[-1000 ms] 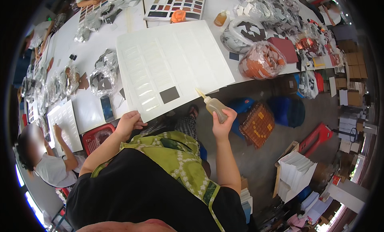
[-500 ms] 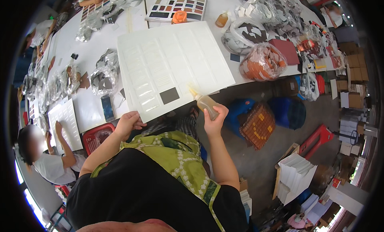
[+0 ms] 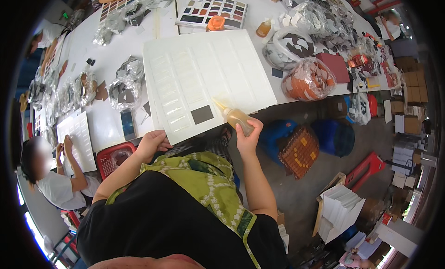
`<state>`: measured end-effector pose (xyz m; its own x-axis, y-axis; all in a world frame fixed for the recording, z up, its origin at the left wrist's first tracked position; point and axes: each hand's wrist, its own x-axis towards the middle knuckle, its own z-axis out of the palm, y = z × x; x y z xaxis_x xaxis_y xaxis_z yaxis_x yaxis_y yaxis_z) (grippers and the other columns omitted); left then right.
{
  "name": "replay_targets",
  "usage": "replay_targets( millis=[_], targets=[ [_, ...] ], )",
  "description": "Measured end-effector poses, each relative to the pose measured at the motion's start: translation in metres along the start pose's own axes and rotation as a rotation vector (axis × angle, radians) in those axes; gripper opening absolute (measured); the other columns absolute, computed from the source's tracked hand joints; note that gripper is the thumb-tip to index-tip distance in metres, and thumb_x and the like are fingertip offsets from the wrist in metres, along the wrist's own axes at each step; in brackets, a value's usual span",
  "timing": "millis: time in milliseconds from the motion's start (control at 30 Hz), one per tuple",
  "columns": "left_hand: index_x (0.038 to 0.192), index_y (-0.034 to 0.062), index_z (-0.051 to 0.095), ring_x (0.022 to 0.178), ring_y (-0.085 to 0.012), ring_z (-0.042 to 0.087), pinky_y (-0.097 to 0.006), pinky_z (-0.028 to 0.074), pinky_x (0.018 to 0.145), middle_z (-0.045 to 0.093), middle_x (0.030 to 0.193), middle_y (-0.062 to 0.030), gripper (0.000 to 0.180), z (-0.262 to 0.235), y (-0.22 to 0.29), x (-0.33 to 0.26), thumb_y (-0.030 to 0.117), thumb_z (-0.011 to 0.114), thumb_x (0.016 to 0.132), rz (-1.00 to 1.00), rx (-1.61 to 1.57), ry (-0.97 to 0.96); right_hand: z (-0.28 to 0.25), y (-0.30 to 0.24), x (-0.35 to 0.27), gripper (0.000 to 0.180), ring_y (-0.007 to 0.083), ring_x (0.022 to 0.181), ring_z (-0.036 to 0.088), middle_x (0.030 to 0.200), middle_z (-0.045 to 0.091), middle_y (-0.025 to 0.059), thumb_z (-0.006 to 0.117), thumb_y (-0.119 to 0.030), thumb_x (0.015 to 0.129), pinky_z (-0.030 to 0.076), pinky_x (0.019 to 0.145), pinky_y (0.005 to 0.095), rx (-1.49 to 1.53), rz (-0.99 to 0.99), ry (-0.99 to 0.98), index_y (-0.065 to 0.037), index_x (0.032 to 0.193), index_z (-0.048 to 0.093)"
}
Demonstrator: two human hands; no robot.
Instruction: Applying adhesive to a display board and attaching small sample squares in an organized grid.
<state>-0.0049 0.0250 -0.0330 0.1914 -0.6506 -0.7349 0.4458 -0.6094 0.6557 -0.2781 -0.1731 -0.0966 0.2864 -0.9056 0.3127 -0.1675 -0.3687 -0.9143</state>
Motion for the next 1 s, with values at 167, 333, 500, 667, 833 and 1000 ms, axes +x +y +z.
replay_targets(
  millis=[167,333,500,667,833,1000],
  targets=[
    [0.105,0.0009,0.058,0.076,-0.0161,0.064,-0.025,0.048,0.064,0.064,0.085,-0.0073,0.027,-0.003,0.003,0.001,0.023,0.045,0.096,0.006,-0.005,-0.016,0.012,0.006,0.020,0.042,0.0213,0.102,0.044,0.110,0.042,0.0112,0.069,-0.006,0.079,0.038,0.090,0.0332,-0.003,0.086,0.136,-0.005,0.108,0.039],
    [0.107,-0.0015,0.057,0.077,-0.0166,0.064,-0.024,0.050,0.065,0.066,0.089,-0.0098,0.029,-0.003,0.012,-0.002,0.023,0.045,0.096,-0.013,0.027,-0.022,0.018,0.008,0.022,0.039,0.0256,0.100,0.044,0.107,0.042,0.0128,0.070,-0.007,0.077,0.037,0.090,0.0360,-0.163,-0.124,0.065,-0.005,0.105,0.042],
    [0.106,-0.0015,0.057,0.077,-0.0165,0.064,-0.024,0.050,0.065,0.066,0.089,-0.0100,0.029,-0.008,0.011,0.001,0.022,0.044,0.097,-0.016,0.021,-0.051,0.030,-0.002,0.036,0.040,0.0212,0.100,0.045,0.108,0.044,0.0112,0.069,-0.008,0.080,0.038,0.090,0.0350,0.221,0.245,0.133,-0.004,0.107,0.040],
    [0.106,0.0001,0.057,0.080,-0.0161,0.065,-0.026,0.050,0.067,0.066,0.092,-0.0087,0.029,-0.011,0.011,0.003,0.023,0.043,0.097,-0.042,0.051,-0.047,0.031,0.016,0.053,0.039,0.0186,0.101,0.045,0.110,0.043,0.0109,0.065,-0.005,0.082,0.039,0.089,0.0305,-0.186,-0.043,0.112,-0.005,0.110,0.038],
    [0.109,0.0001,0.056,0.081,-0.0165,0.065,-0.027,0.050,0.067,0.066,0.093,-0.0089,0.030,-0.013,0.013,0.003,0.024,0.043,0.097,-0.032,0.076,-0.084,0.041,0.005,0.050,0.039,0.0268,0.102,0.044,0.107,0.043,0.0140,0.068,-0.006,0.078,0.036,0.092,0.0379,-0.070,-0.062,-0.018,-0.004,0.106,0.042],
    [0.107,-0.0001,0.056,0.080,-0.0173,0.065,-0.027,0.051,0.068,0.066,0.093,-0.0092,0.030,-0.014,0.015,0.004,0.025,0.042,0.097,-0.030,0.051,-0.094,0.050,0.012,0.074,0.039,0.0278,0.103,0.044,0.109,0.042,0.0151,0.068,-0.007,0.078,0.036,0.092,0.0380,-0.154,-0.014,0.138,-0.005,0.106,0.042]
  ],
)
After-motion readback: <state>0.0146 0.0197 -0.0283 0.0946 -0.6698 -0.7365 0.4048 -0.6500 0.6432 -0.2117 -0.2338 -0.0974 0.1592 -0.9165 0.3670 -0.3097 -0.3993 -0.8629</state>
